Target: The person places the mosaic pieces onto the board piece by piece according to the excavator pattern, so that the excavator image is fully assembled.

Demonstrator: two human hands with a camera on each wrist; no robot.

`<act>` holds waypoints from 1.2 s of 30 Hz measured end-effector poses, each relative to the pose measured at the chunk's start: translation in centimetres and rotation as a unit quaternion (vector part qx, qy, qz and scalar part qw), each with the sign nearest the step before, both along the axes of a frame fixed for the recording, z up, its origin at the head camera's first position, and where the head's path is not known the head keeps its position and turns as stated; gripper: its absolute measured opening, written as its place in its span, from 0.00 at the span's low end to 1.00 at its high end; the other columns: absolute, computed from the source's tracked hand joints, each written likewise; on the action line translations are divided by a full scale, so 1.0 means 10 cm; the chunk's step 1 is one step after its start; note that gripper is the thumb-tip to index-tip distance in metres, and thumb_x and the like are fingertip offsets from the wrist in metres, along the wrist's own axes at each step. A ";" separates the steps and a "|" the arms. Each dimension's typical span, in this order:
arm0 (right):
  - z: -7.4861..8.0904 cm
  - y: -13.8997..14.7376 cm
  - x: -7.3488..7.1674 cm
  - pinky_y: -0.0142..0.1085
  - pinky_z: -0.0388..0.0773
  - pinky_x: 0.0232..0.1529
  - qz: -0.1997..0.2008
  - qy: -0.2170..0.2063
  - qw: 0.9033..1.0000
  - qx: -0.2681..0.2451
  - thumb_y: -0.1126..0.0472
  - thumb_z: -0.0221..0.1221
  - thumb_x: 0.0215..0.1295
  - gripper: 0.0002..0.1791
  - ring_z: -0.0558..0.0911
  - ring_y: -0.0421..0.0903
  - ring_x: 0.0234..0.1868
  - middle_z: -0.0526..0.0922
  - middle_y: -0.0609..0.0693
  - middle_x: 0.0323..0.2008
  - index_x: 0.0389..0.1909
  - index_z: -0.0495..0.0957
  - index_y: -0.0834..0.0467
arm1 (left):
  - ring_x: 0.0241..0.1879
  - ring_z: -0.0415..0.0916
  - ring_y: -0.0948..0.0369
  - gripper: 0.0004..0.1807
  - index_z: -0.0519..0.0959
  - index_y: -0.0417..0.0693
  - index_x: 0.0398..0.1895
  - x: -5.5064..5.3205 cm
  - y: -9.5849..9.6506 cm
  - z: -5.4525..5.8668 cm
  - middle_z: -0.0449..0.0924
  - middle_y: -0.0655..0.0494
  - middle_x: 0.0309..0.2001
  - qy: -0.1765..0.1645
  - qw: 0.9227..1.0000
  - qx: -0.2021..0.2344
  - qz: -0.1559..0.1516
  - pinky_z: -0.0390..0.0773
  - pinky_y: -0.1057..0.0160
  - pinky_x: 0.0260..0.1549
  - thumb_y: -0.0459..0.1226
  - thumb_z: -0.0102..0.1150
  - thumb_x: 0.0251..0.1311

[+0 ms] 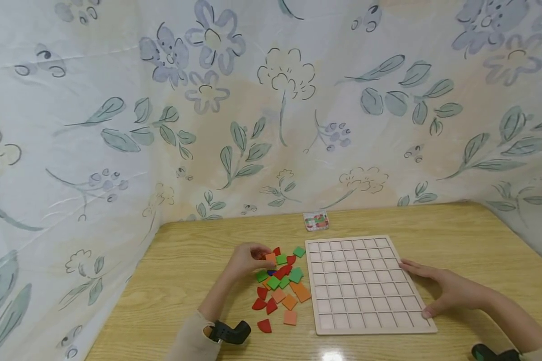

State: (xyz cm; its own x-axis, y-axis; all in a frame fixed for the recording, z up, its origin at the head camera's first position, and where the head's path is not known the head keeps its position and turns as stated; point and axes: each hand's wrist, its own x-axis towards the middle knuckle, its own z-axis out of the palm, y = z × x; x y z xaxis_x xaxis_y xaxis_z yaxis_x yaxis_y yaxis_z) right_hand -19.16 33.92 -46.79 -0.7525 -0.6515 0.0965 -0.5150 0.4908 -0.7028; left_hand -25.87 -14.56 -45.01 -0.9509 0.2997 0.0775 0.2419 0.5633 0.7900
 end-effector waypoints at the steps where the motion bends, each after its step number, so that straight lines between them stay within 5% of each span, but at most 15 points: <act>1: 0.00 0.00 0.00 0.07 0.38 0.50 0.002 0.003 1.000 0.000 0.54 0.70 0.43 0.53 0.42 0.13 0.61 0.45 0.25 0.67 0.68 0.53 0.64 | 0.28 0.69 0.61 0.15 0.83 0.49 0.36 0.00 0.06 0.00 0.79 0.56 0.31 0.000 1.000 0.002 -0.003 0.71 0.66 0.27 0.42 0.72 0.43; 8: 0.02 -0.01 0.00 0.07 0.38 0.51 0.006 0.010 1.000 0.003 0.53 0.70 0.43 0.53 0.42 0.13 0.61 0.45 0.26 0.67 0.68 0.53 0.65 | 0.31 0.71 0.65 0.15 0.84 0.52 0.37 0.01 0.51 -0.01 0.80 0.60 0.36 0.021 0.999 -0.014 -0.042 0.72 0.68 0.31 0.46 0.70 0.45; 17: 0.00 -0.01 0.00 0.07 0.38 0.50 0.002 0.006 1.000 0.003 0.53 0.70 0.43 0.53 0.42 0.13 0.61 0.45 0.26 0.67 0.68 0.54 0.65 | 0.26 0.69 0.69 0.15 0.84 0.49 0.36 0.03 0.97 -0.08 0.79 0.59 0.30 0.026 0.996 -0.007 -0.079 0.71 0.71 0.27 0.42 0.72 0.43; 36: 0.01 0.00 0.01 0.08 0.38 0.51 0.000 0.020 1.000 0.008 0.51 0.70 0.42 0.53 0.43 0.14 0.61 0.48 0.33 0.69 0.68 0.54 0.64 | 0.25 0.67 0.72 0.13 0.84 0.52 0.34 0.01 1.28 -0.12 0.79 0.65 0.28 0.055 0.995 -0.049 -0.073 0.68 0.74 0.25 0.46 0.71 0.44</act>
State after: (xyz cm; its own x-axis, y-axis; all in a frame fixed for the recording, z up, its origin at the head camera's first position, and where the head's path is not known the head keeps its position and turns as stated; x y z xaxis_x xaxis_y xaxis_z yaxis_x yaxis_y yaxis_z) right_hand -19.01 33.89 -46.65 -0.7487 -0.6525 0.1169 -0.5426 0.5019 -0.6735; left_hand -25.77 -1.80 -46.18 -0.8839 0.4452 0.1435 0.4094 0.5880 0.6976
